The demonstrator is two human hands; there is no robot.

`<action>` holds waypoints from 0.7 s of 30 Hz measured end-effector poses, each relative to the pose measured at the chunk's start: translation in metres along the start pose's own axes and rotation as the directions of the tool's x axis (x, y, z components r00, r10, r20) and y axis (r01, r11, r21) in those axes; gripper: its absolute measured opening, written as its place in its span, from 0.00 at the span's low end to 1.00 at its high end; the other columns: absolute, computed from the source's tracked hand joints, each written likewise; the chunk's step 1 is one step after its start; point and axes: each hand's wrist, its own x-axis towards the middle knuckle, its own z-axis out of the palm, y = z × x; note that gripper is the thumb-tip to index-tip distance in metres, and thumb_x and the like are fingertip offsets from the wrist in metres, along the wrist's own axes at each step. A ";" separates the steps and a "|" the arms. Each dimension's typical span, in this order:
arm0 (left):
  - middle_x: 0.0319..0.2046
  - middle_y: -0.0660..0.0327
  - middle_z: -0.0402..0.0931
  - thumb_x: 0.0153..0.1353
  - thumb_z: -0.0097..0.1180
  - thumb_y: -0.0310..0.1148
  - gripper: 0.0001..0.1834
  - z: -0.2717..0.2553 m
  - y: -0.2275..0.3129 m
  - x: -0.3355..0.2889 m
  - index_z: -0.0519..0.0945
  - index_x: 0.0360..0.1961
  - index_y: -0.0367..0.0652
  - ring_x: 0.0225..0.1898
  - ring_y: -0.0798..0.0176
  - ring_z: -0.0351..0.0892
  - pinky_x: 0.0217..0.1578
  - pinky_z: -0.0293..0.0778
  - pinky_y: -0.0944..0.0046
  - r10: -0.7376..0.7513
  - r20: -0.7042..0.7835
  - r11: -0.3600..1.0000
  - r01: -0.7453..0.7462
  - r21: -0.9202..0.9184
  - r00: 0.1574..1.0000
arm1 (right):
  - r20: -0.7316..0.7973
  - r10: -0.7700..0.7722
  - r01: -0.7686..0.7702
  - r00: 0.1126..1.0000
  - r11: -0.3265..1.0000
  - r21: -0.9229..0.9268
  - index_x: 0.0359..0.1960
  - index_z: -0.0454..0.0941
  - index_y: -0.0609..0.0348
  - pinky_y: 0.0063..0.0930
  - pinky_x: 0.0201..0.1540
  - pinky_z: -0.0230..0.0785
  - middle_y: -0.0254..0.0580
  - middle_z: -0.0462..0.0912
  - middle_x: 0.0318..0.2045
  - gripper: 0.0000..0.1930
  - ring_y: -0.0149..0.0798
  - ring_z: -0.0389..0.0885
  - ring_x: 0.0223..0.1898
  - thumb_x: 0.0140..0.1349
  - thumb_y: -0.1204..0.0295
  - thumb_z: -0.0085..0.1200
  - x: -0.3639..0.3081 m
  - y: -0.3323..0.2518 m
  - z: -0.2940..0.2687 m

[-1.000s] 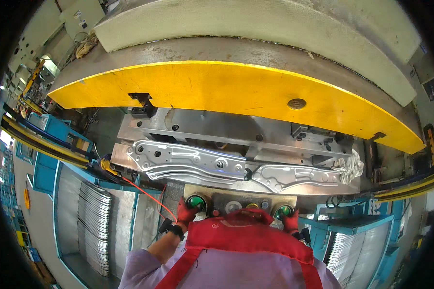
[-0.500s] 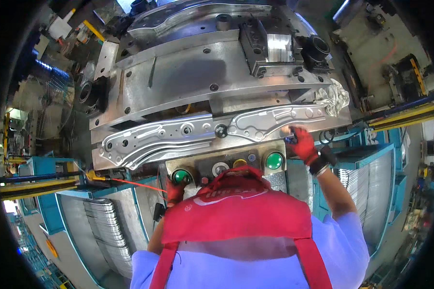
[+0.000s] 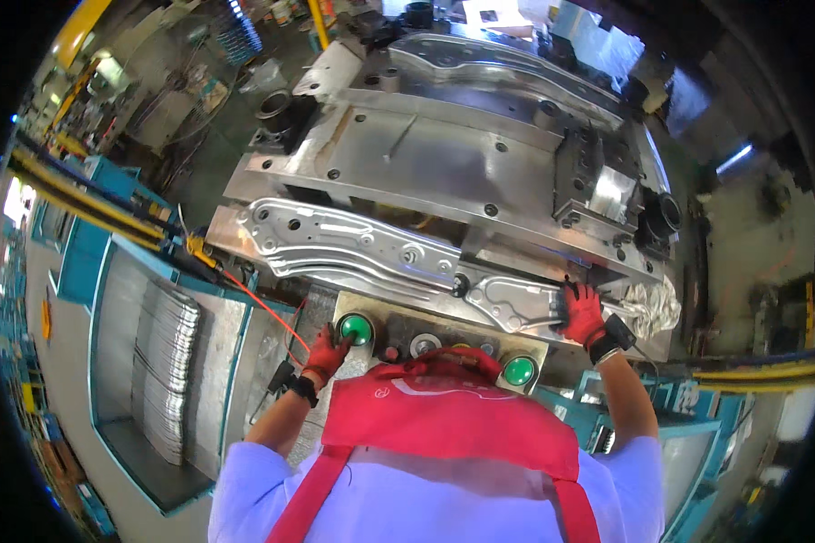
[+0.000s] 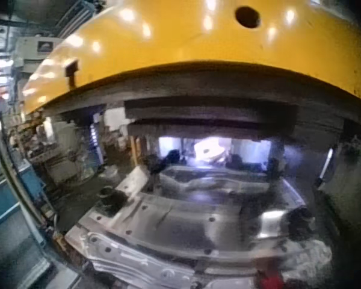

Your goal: Operating a stamping press to form metal parts and organizing them into storage bins.

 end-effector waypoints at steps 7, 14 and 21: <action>0.39 0.42 0.69 0.50 0.52 0.48 0.30 -0.003 -0.012 -0.001 0.66 0.47 0.35 0.43 0.43 0.68 0.42 0.66 0.54 0.070 -0.091 0.997 -0.072 -0.023 0.993 | -0.031 -0.159 0.160 0.987 0.987 0.026 0.50 0.60 0.63 0.45 0.51 0.54 0.54 0.61 0.47 0.52 0.53 0.59 0.50 0.16 0.56 0.68 0.005 0.008 0.000; 0.39 0.47 0.71 0.50 0.53 0.38 0.21 -0.028 -0.010 -0.008 0.70 0.44 0.39 0.43 0.46 0.70 0.43 0.66 0.59 0.148 -0.327 0.908 -0.259 -0.329 0.933 | -0.177 -0.045 0.073 0.983 0.985 0.154 0.54 0.54 0.62 0.45 0.55 0.50 0.58 0.58 0.51 0.54 0.57 0.56 0.53 0.18 0.58 0.68 -0.029 0.000 -0.026; 0.41 0.52 0.71 0.45 0.55 0.25 0.21 -0.135 0.125 0.010 0.71 0.43 0.37 0.45 0.51 0.69 0.46 0.65 0.61 0.576 -0.485 0.718 -0.691 -0.084 0.658 | -0.139 -0.003 0.121 0.990 0.513 0.850 0.56 0.52 0.64 0.36 0.53 0.59 0.51 0.65 0.49 0.47 0.45 0.65 0.50 0.32 0.65 0.64 -0.064 -0.047 -0.143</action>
